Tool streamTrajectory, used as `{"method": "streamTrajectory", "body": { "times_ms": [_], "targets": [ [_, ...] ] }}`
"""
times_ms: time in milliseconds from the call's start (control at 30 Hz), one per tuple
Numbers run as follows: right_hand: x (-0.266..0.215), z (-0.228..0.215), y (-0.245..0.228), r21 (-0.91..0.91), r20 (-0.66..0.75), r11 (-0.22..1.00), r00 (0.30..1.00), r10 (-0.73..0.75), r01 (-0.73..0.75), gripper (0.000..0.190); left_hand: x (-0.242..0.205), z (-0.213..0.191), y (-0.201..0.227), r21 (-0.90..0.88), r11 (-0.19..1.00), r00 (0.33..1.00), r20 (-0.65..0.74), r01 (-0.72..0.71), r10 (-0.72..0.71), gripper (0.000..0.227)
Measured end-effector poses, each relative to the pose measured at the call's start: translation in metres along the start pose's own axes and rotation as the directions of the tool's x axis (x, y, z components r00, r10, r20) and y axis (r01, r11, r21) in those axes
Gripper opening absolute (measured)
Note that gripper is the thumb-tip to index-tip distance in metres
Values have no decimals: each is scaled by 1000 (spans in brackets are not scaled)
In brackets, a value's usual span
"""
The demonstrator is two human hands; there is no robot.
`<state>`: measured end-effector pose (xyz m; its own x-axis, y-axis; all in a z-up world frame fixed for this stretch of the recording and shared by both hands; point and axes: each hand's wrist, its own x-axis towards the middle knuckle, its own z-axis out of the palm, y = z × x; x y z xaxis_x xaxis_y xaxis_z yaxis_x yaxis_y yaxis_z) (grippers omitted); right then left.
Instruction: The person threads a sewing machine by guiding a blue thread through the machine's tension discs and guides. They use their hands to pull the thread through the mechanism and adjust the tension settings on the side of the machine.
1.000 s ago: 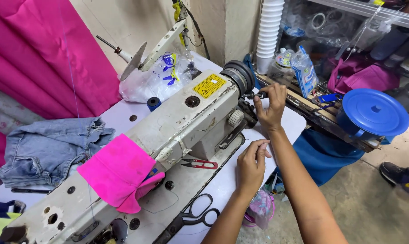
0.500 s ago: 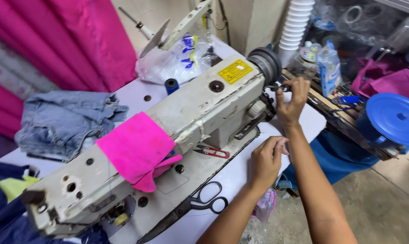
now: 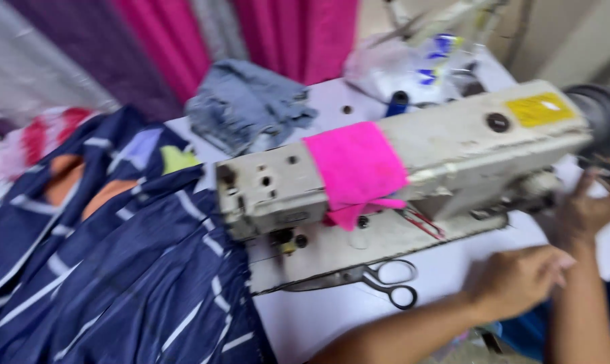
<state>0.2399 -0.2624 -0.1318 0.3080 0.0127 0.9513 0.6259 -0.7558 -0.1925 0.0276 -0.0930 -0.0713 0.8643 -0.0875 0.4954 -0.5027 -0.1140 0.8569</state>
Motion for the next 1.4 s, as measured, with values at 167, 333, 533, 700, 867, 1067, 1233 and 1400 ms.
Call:
{"method": "streamTrajectory", "body": {
  "times_ms": [167,333,533,700,867,1067,1233,1400],
  "targets": [
    [-75,31,128,-467,180,766,800,573,-443,88,-3,16,0,98,995,1000,-26,-13,16,13],
    [-56,22,93,-399,254,834,828,500,-381,83,-5,16,1,83,996,998,-38,-40,43,20],
    [78,-31,-75,-118,15,992,999,-34,35,52,4,-9,24,-15,996,990,105,-88,89,14],
    [114,-41,-123,-97,-27,995,1000,1,-3,51,13,-28,50,-22,992,991,51,-125,126,12],
    [115,-38,-122,-47,-29,998,999,41,-42,44,15,-26,47,5,984,983,48,-176,175,13],
    [117,-38,-125,-16,-17,997,997,74,-74,44,15,-28,50,25,981,980,48,-193,192,15],
    [115,-36,-122,-10,-12,996,996,89,-89,46,14,-26,47,19,983,982,52,-182,181,14],
    [106,-35,-99,15,-23,996,995,92,-92,45,17,-24,45,33,979,980,11,-201,201,16]
  ]
}}
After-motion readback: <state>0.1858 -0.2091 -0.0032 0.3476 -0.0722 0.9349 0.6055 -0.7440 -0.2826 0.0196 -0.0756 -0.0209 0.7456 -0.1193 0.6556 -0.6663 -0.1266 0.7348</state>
